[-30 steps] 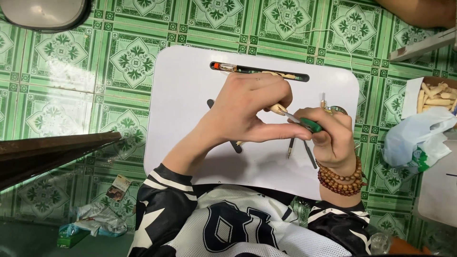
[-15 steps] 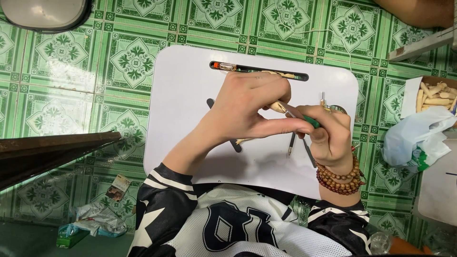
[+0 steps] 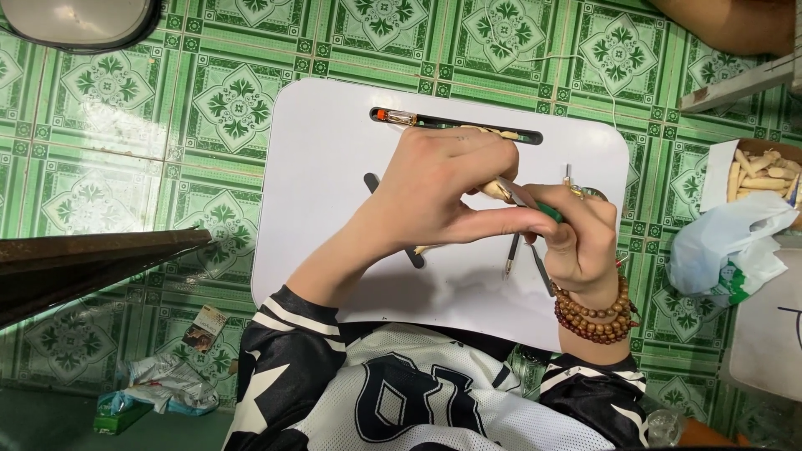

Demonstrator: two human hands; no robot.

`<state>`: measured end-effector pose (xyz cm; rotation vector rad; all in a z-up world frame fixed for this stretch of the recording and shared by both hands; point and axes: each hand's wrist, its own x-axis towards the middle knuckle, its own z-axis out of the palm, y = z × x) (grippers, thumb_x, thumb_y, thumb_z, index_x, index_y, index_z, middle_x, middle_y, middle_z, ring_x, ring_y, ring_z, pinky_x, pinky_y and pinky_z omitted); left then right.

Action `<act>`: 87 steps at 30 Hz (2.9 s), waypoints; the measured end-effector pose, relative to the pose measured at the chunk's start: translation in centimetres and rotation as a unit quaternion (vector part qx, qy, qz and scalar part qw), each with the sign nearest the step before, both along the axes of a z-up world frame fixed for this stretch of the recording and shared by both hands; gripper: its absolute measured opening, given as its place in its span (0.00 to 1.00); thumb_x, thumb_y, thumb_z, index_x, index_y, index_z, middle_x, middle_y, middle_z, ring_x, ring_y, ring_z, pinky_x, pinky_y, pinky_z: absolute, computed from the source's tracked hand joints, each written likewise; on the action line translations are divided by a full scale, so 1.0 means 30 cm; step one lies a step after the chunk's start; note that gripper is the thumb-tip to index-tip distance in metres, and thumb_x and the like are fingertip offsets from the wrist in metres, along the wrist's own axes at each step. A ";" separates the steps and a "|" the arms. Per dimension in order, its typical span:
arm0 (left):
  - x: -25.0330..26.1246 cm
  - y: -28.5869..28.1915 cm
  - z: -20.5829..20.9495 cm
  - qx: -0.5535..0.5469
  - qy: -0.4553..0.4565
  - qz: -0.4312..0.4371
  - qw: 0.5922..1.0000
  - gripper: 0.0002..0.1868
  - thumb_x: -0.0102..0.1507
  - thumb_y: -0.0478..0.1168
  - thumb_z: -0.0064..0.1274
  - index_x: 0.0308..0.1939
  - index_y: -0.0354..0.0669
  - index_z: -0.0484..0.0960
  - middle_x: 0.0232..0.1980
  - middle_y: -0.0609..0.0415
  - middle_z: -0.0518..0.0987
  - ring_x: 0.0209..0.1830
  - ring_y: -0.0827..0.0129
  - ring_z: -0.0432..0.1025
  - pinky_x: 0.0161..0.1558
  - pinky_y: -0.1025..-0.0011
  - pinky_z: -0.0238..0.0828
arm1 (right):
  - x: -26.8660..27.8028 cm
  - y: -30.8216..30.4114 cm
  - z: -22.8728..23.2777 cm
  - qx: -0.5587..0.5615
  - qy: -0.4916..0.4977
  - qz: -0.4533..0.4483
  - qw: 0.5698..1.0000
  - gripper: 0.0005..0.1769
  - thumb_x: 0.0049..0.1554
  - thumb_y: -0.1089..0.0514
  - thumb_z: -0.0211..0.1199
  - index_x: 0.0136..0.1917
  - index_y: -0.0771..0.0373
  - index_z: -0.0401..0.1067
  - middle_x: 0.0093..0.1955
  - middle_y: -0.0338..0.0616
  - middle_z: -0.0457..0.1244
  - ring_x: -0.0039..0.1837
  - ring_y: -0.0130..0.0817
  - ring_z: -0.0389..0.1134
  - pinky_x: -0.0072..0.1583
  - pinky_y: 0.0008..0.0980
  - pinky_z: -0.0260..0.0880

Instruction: Carving and shaping a small wooden object using a craft knife and other hand tools on a small portable desk.

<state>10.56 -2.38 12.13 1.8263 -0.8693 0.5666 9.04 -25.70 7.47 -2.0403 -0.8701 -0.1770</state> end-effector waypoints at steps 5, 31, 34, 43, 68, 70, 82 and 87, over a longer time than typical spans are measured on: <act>-0.001 -0.002 -0.006 0.018 -0.003 0.019 1.000 0.25 0.66 0.60 0.52 0.30 0.44 0.65 0.24 0.60 0.62 0.23 0.68 0.57 0.28 0.70 0.49 | 0.001 0.004 0.004 0.004 0.010 0.012 1.000 0.34 0.70 0.42 0.36 0.55 0.75 0.70 0.29 0.46 0.61 0.27 0.29 0.56 0.34 0.28 0.56; -0.014 0.021 0.013 0.023 0.093 -0.006 0.995 0.11 0.66 0.48 0.55 0.40 0.46 0.75 0.29 0.54 0.76 0.28 0.59 0.76 0.31 0.64 0.74 | -0.004 0.064 0.069 0.072 0.011 -0.011 0.997 0.20 0.67 0.52 0.47 0.51 0.69 0.74 0.22 0.39 0.64 0.22 0.29 0.64 0.31 0.25 0.69; -0.021 0.038 0.047 0.034 0.111 -0.015 0.993 0.10 0.68 0.45 0.52 0.42 0.41 0.74 0.31 0.50 0.75 0.29 0.54 0.73 0.33 0.62 0.73 | -0.012 0.047 0.055 0.121 0.012 -0.010 0.993 0.18 0.66 0.57 0.52 0.59 0.74 0.71 0.27 0.41 0.66 0.25 0.30 0.66 0.34 0.27 0.70; -0.001 0.091 0.020 0.042 0.205 -0.115 0.971 0.12 0.74 0.45 0.40 0.46 0.42 0.75 0.20 0.54 0.67 0.20 0.62 0.64 0.28 0.66 0.68 | -0.052 0.061 0.087 0.135 -0.027 0.035 0.990 0.24 0.65 0.65 0.47 0.70 0.83 0.62 0.40 0.56 0.68 0.26 0.29 0.63 0.30 0.24 0.69; -0.009 0.029 -0.013 -0.023 0.235 -0.127 0.963 0.11 0.74 0.44 0.40 0.45 0.44 0.75 0.18 0.57 0.64 0.18 0.68 0.59 0.28 0.71 0.67 | -0.064 0.064 0.084 0.142 -0.007 0.018 0.990 0.24 0.66 0.66 0.47 0.72 0.82 0.60 0.34 0.53 0.65 0.25 0.27 0.61 0.27 0.25 0.65; -0.013 0.022 -0.014 -0.041 0.237 -0.120 0.963 0.11 0.74 0.45 0.40 0.46 0.44 0.75 0.19 0.59 0.64 0.19 0.69 0.59 0.29 0.72 0.67 | -0.057 0.050 0.061 0.151 -0.013 0.016 0.988 0.25 0.66 0.66 0.47 0.72 0.83 0.60 0.34 0.53 0.65 0.25 0.27 0.60 0.27 0.24 0.65; -0.041 0.034 0.052 0.064 0.268 -0.116 0.954 0.18 0.74 0.53 0.28 0.46 0.44 0.67 0.31 0.59 0.67 0.25 0.67 0.61 0.33 0.71 0.60 | -0.067 0.020 0.067 0.097 0.198 0.037 0.975 0.41 0.70 0.49 0.48 0.85 0.56 0.29 0.39 0.49 0.63 0.29 0.25 0.61 0.37 0.21 0.68; -0.046 0.041 0.038 0.088 0.236 -0.103 0.962 0.16 0.75 0.50 0.31 0.51 0.46 0.69 0.31 0.59 0.71 0.27 0.66 0.65 0.34 0.70 0.62 | -0.048 0.029 0.073 0.087 0.119 0.008 0.989 0.25 0.62 0.48 0.56 0.59 0.73 0.62 0.33 0.45 0.62 0.34 0.32 0.76 0.34 0.21 0.72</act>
